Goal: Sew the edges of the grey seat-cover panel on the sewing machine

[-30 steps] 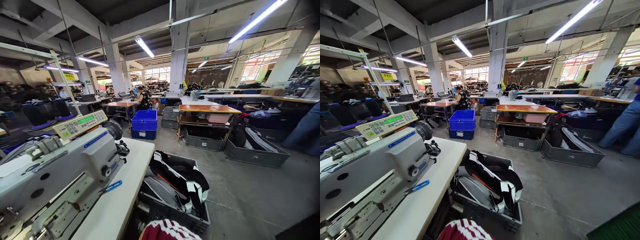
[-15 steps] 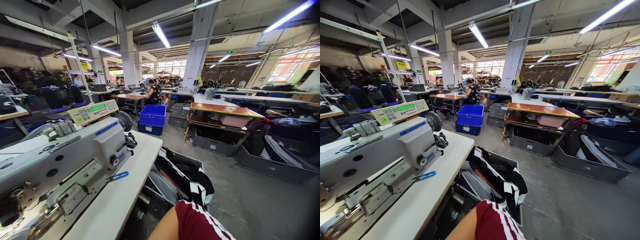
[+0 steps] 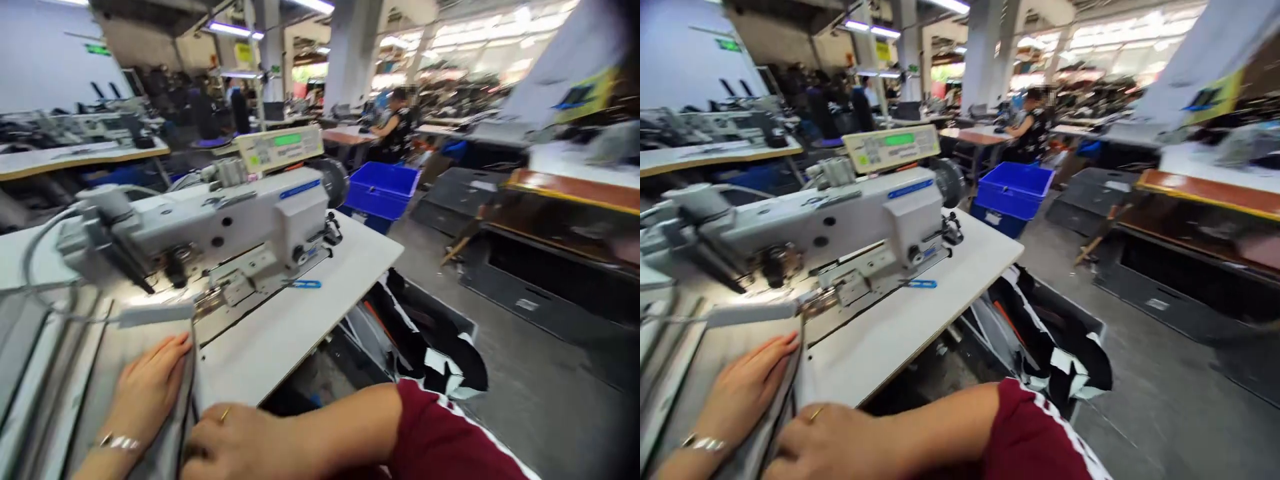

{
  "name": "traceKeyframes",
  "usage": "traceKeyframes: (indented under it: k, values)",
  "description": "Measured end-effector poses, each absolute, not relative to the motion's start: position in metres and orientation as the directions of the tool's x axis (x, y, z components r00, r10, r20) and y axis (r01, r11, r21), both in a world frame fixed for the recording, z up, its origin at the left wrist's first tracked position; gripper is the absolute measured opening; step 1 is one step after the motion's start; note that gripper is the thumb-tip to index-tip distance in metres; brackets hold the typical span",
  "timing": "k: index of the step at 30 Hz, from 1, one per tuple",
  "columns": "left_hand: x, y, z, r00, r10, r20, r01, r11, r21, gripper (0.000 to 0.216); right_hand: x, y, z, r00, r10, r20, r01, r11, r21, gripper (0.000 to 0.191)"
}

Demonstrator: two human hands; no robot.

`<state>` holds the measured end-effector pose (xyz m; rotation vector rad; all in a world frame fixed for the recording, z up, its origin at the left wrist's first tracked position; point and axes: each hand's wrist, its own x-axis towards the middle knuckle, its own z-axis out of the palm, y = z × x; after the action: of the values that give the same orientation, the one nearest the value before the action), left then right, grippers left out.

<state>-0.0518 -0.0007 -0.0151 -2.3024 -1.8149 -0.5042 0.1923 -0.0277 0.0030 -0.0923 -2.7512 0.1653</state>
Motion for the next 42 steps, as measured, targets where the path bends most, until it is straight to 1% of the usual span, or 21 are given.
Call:
traceKeyframes:
  k: [2, 5, 7, 14, 18, 22, 28, 31, 35, 39, 42]
  values:
    - [-0.045, -0.006, -0.009, 0.182, 0.936, 0.3, 0.975, -0.212, 0.072, 0.039, 0.192, -0.027, -0.013, -0.912, 0.086, 0.401, 0.033, 0.99, -0.137, 0.012]
    - [-0.034, -0.005, -0.001, 0.152, 0.952, 0.264, 0.982, -0.176, 0.071, 0.039, 0.193, -0.029, -0.024, -0.895, 0.026, 0.446, -0.022, 0.995, -0.102, 0.017]
    - [-0.03, -0.006, 0.002, 0.142, 0.956, 0.257, 0.984, -0.164, 0.068, 0.04, 0.194, -0.03, -0.021, -0.888, 0.003, 0.461, -0.039, 0.996, -0.083, 0.019]
    - [-0.024, -0.01, 0.006, 0.109, 0.969, 0.222, 0.991, -0.123, 0.049, 0.036, 0.198, -0.03, -0.004, -0.888, -0.007, 0.46, -0.035, 0.998, -0.052, 0.019]
    - [-0.018, -0.009, 0.008, 0.118, 0.966, 0.23, 0.992, -0.123, 0.007, 0.032, 0.196, -0.029, -0.006, -0.901, -0.011, 0.433, -0.039, 0.998, -0.057, 0.017]
    - [-0.014, -0.003, 0.008, 0.111, 0.958, 0.263, 0.994, -0.113, -0.006, 0.029, 0.193, -0.024, -0.006, -0.889, -0.016, 0.458, -0.043, 0.998, -0.049, 0.018]
    - [-0.011, 0.006, 0.006, 0.087, 0.933, 0.348, 0.996, -0.089, -0.01, 0.026, 0.189, -0.013, -0.004, -0.86, -0.069, 0.506, -0.078, 0.997, 0.003, 0.018]
    - [-0.007, 0.012, 0.009, 0.078, 0.924, 0.375, 0.996, -0.058, -0.066, 0.026, 0.186, -0.007, -0.001, -0.864, -0.109, 0.492, -0.119, 0.993, 0.011, 0.016]
    - [-0.003, 0.021, 0.017, 0.064, 0.955, 0.288, 0.981, -0.007, -0.192, 0.031, 0.179, 0.003, 0.0, -0.876, -0.2, 0.438, -0.207, 0.978, 0.032, 0.015]
    - [-0.003, 0.029, 0.018, 0.072, 0.969, 0.237, 0.97, -0.013, -0.242, 0.035, 0.169, 0.017, -0.001, -0.865, -0.255, 0.431, -0.25, 0.966, 0.07, 0.016]
    - [-0.005, 0.034, 0.014, -0.021, 0.984, 0.175, 0.954, 0.072, -0.29, 0.04, 0.164, 0.028, -0.002, -0.846, -0.266, 0.462, -0.263, 0.962, 0.073, 0.02]
